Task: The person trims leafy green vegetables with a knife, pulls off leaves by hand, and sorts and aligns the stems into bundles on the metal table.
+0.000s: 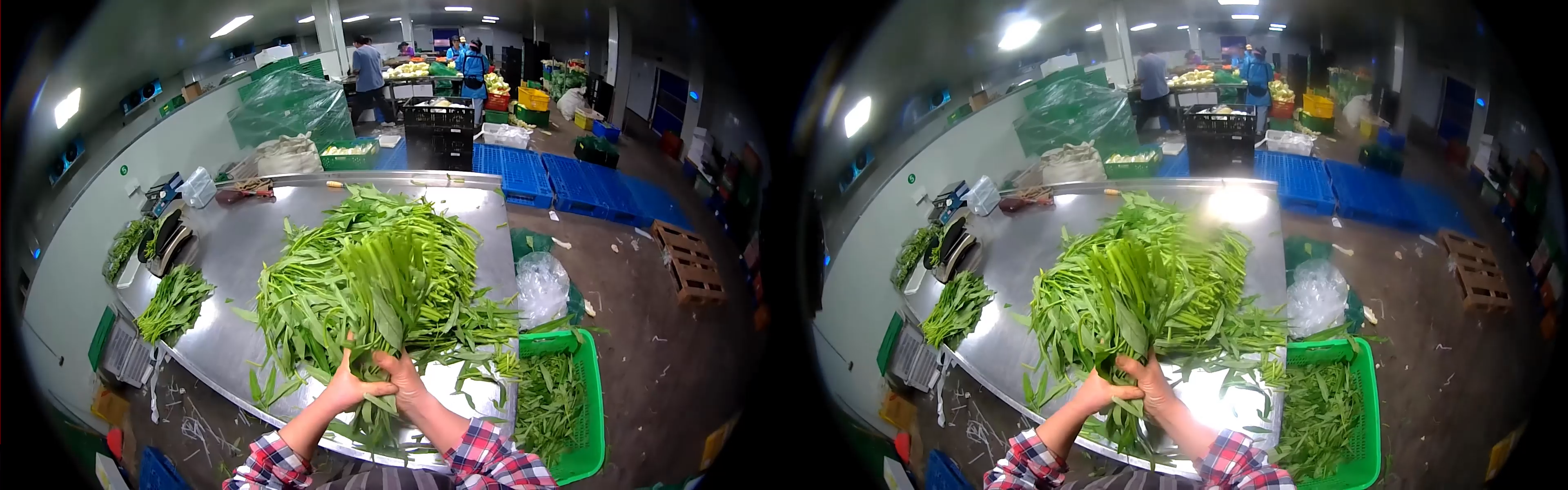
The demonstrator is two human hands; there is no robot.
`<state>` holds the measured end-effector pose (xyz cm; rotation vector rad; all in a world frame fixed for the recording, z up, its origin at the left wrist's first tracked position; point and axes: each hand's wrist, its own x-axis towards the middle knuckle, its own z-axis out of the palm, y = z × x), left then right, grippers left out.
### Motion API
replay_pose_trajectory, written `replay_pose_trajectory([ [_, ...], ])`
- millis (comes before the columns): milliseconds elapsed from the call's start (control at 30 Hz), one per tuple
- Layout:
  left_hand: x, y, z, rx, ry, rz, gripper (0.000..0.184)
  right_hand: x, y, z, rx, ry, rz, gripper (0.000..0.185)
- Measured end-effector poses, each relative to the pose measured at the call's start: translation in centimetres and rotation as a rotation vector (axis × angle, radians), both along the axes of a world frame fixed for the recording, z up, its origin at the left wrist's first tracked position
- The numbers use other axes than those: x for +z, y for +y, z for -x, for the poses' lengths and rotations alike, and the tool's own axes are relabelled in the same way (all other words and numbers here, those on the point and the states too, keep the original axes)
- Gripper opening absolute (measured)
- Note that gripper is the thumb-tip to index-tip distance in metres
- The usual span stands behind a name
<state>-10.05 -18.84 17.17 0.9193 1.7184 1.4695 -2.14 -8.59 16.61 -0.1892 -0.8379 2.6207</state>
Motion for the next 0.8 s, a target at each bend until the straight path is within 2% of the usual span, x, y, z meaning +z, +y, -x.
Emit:
replay_pose_trajectory([
  [67, -0.5, -0.3, 0.9, -0.027, 0.159, 0.03, 0.107, -0.4, 0.0, -0.5, 0.048, 0.052, 0.033, 0.07],
  [133, -0.3, -0.8, 0.6, 0.039, 0.106, 0.2, 0.101, -1.0, 1.3, -1.5, 0.093, 0.045, -0.211, 0.072],
  [167, -1.7, -1.6, 0.5, 0.131, 0.301, 0.105, 0.096, -1.8, 3.0, -2.9, 0.294, -0.081, -0.301, 0.072],
  [200, 1.9, -2.0, -0.7, 0.23, 0.527, 0.137, 0.094, -3.9, 5.0, -3.3, 0.159, -0.135, -0.824, 0.07],
  [233, 2.7, -2.1, 0.3, 0.247, 0.765, 0.26, 0.09, -0.7, 6.0, -5.7, 0.183, -0.51, -1.023, 0.064],
  [267, 3.2, -3.1, 1.4, 0.248, 1.0, 0.393, 0.087, -7.2, 8.0, -6.1, 0.011, -0.487, -0.851, 0.052],
  [300, 1.9, -4.1, 2.9, 0.045, 1.118, 0.621, 0.084, -13.6, 10.0, -6.5, -0.162, -0.437, -0.694, 0.04],
  [333, -0.5, -5.4, 4.5, -0.168, 1.212, 0.837, 0.081, -10.5, 10.2, -7.7, -0.259, -0.769, -0.84, 0.035],
  [367, -2.2, -6.6, 5.6, -0.307, 1.34, 0.97, 0.079, -10.5, 10.4, -8.2, -0.429, -0.724, -0.841, 0.035],
  [400, -1.6, -7.1, 5.9, -0.426, 1.489, 0.976, 0.078, -9.4, 10.4, -8.7, -0.491, -0.683, -0.864, 0.032],
  [467, -0.2, -7.6, 6.0, -0.362, 1.54, 1.019, 0.078, -7.2, 9.7, -8.4, -0.589, -0.539, -1.003, 0.026],
  [533, 0.8, -7.1, 5.2, -0.375, 1.604, 1.03, 0.077, -6.3, 8.1, -6.9, -0.475, -0.378, -1.067, 0.025],
  [600, 1.6, -6.7, 4.1, -0.447, 1.685, 1.044, 0.076, -5.1, 5.8, -4.2, -0.354, -0.225, -1.282, 0.038],
  [667, 2.3, -6.4, 3.4, -0.495, 1.735, 1.003, 0.075, -2.6, 2.8, -1.2, -0.391, -0.132, -1.538, 0.044],
  [733, 2.9, -6.3, 2.8, -0.507, 1.738, 0.969, 0.076, -4.1, 1.4, 0.7, -0.337, 0.082, -1.847, 0.043],
  [767, 3.0, -6.2, 2.9, -0.525, 1.665, 0.976, 0.079, -5.6, 1.3, 1.3, -0.132, 0.081, -1.751, 0.037],
  [800, 3.2, -6.5, 2.7, -0.502, 1.669, 0.944, 0.081, -7.0, 1.4, 1.6, -0.162, 0.079, -1.637, 0.033],
])
